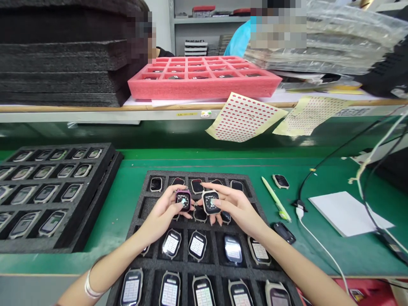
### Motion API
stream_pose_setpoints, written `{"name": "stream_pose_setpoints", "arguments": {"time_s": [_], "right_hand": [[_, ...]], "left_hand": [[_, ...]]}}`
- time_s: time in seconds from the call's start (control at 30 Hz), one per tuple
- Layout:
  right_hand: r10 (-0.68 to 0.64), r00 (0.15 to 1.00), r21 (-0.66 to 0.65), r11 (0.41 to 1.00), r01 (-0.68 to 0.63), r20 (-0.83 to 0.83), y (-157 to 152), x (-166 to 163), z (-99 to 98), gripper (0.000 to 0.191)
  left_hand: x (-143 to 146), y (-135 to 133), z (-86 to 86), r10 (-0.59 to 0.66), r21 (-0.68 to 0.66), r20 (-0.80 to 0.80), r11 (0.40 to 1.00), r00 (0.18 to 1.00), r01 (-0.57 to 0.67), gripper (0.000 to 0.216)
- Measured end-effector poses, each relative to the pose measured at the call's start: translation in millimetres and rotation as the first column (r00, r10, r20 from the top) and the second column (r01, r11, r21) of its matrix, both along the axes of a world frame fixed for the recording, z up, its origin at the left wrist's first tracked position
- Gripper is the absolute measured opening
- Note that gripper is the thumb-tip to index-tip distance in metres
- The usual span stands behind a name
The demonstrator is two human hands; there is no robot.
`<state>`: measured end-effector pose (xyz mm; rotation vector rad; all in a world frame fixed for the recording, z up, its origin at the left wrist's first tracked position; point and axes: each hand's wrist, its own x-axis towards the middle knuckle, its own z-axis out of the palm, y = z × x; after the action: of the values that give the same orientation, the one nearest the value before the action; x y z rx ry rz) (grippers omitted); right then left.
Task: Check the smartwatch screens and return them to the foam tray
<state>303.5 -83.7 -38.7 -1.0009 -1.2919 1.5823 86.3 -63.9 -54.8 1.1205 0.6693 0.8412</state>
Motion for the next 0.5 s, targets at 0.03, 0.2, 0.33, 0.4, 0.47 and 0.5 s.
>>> {"name": "stream_pose_setpoints", "arguments": {"time_s": [0.03, 0.2, 0.33, 0.4, 0.47, 0.5], "right_hand": [[-0.004, 1.0, 0.002, 1.0, 0.004, 0.007, -0.4, -0.3, 0.3, 0.045], [-0.04, 0.995, 0.025, 0.999, 0.037, 0.096, -2.5, -2.2, -0.4, 0.045], [0.01, 0.994, 0.065, 0.998, -0.017, 0.107, -5.5, -3.9, 2.4, 0.054], [0.06, 0.993, 0.064, 0.996, -0.066, 0.099, -9.3, -1.8, 6.4, 0.067], [0.109, 0.98, 0.036, 0.993, -0.116, 0.164, -14.7, 6.0, 10.7, 0.07], [0.125, 0.963, 0.03, 0.99, -0.136, 0.238, -17.7, 12.8, 12.3, 0.067]], "left_hand": [[0.2, 0.0, -0.2, -0.002, 0.004, 0.0, 1.0, 1.0, 0.002, 0.03], [-0.1, 0.3, -1.7, -0.014, 0.015, 0.006, 1.0, 1.0, 0.014, 0.03], [-0.4, 0.6, -0.9, -0.016, 0.013, 0.004, 1.0, 1.0, 0.016, 0.032], [-0.4, 0.5, 0.4, -0.015, 0.01, 0.009, 1.0, 1.0, 0.015, 0.035], [-0.5, -0.1, 2.0, -0.016, 0.009, 0.023, 1.0, 1.0, 0.016, 0.039], [-0.6, -0.5, 2.8, -0.019, 0.009, 0.03, 1.0, 0.999, 0.019, 0.041]]}}
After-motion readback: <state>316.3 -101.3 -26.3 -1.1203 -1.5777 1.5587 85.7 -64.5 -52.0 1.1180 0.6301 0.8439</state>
